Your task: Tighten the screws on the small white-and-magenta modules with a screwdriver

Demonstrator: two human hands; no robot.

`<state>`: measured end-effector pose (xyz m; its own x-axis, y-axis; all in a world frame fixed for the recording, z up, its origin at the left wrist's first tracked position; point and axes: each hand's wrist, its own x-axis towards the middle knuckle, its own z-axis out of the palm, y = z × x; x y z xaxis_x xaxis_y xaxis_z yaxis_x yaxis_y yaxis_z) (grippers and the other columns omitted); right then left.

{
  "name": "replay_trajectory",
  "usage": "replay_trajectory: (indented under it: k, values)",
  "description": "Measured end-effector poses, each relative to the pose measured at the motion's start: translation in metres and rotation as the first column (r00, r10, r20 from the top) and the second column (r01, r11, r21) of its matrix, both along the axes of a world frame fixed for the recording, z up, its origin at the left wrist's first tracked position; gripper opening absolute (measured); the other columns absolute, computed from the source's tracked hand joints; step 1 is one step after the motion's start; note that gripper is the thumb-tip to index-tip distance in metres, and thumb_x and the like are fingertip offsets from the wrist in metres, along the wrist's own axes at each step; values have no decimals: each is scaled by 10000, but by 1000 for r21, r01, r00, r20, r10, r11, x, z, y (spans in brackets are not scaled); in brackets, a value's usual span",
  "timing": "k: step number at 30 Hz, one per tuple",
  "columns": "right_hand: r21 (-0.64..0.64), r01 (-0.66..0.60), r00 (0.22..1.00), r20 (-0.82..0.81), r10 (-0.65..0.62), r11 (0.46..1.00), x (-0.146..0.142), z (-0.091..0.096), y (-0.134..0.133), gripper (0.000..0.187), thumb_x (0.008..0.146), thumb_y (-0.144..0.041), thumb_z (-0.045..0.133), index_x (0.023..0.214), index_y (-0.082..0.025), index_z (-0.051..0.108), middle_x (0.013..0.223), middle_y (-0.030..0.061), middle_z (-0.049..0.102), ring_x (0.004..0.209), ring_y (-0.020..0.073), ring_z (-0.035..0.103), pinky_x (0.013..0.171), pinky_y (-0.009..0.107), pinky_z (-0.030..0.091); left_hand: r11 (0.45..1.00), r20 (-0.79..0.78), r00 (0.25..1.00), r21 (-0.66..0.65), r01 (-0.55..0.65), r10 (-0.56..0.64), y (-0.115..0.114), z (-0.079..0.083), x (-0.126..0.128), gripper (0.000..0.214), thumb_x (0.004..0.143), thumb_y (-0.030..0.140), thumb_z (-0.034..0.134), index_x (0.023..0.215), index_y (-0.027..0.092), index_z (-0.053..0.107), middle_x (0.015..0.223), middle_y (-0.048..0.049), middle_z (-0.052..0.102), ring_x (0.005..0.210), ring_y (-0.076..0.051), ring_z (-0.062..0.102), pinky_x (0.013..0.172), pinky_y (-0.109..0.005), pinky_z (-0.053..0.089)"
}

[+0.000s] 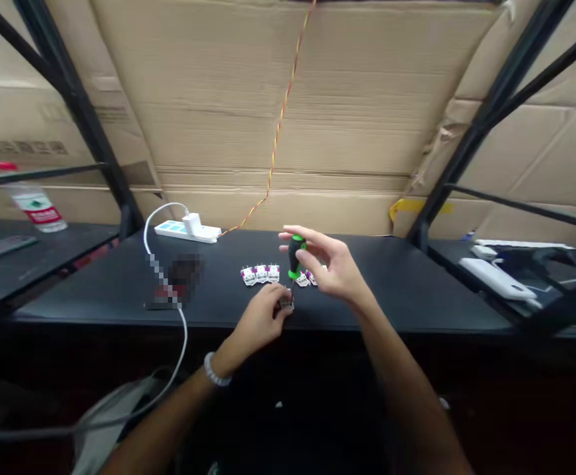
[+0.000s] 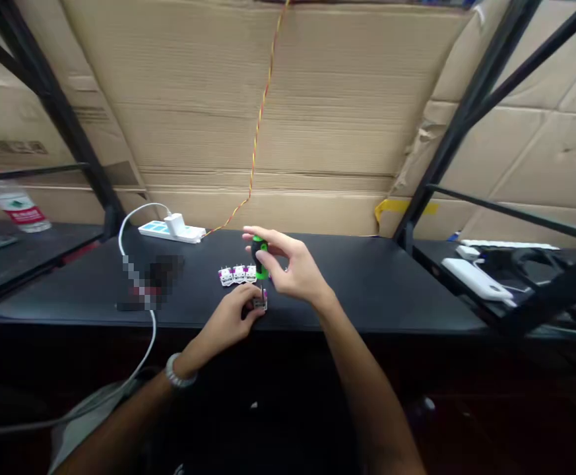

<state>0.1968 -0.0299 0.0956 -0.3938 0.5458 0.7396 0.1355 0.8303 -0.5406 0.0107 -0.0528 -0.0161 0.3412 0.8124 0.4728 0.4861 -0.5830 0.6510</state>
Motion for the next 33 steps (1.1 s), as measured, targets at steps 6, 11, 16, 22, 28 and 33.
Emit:
replay_trajectory:
  k: [6,11,16,22,28,33]
  values:
    - [199,400,914,-11,-406,895,1,0,0,232,888,-440,835,984,-236,779,894,35,640,715,168,595,724,337,580,1000,4,1000,0,12,-12,-1,1,0,192,878,38,655,962,210,650,1014,-38,672,888,-201,646,844,-341,553]
    - [70,83,995,55,-86,994,7,0,0,475,1043,-357,594,1510,-265,579,1296,110,704,1074,232,728,972,410,615,1000,2,1000,-2,7,-7,-1,1,-1,184,883,48,654,972,209,650,1046,-47,680,917,-208,655,844,-338,558]
    - [84,121,992,22,-123,989,8,3,-1,331,976,-365,731,1286,-249,739,1057,58,752,877,184,712,820,332,632,1000,-5,1000,0,5,-5,-1,3,0,184,876,42,657,963,204,642,1024,-45,676,930,-213,652,854,-343,549]
    - [229,240,962,75,-263,943,-3,5,-2,342,992,-360,717,1313,-242,739,1115,78,759,934,204,731,900,342,613,1000,-7,1000,13,1,-1,1,0,-1,186,877,48,645,970,208,646,1051,-51,683,939,-214,652,854,-345,554]
    - [27,-24,1000,3,24,999,-2,6,-5,320,1017,-228,605,1312,-235,729,1192,74,761,1034,191,749,933,335,613,1000,5,1000,0,11,-11,1,-1,-1,178,877,48,659,962,204,640,1030,-47,682,908,-205,651,841,-338,552]
    - [190,274,961,-5,-278,943,-11,7,-10,166,885,-347,844,977,-219,790,890,17,672,746,145,617,725,288,556,1000,-3,1000,5,5,-5,0,1,0,196,867,37,662,972,201,648,1024,-44,674,886,-200,632,831,-338,539]
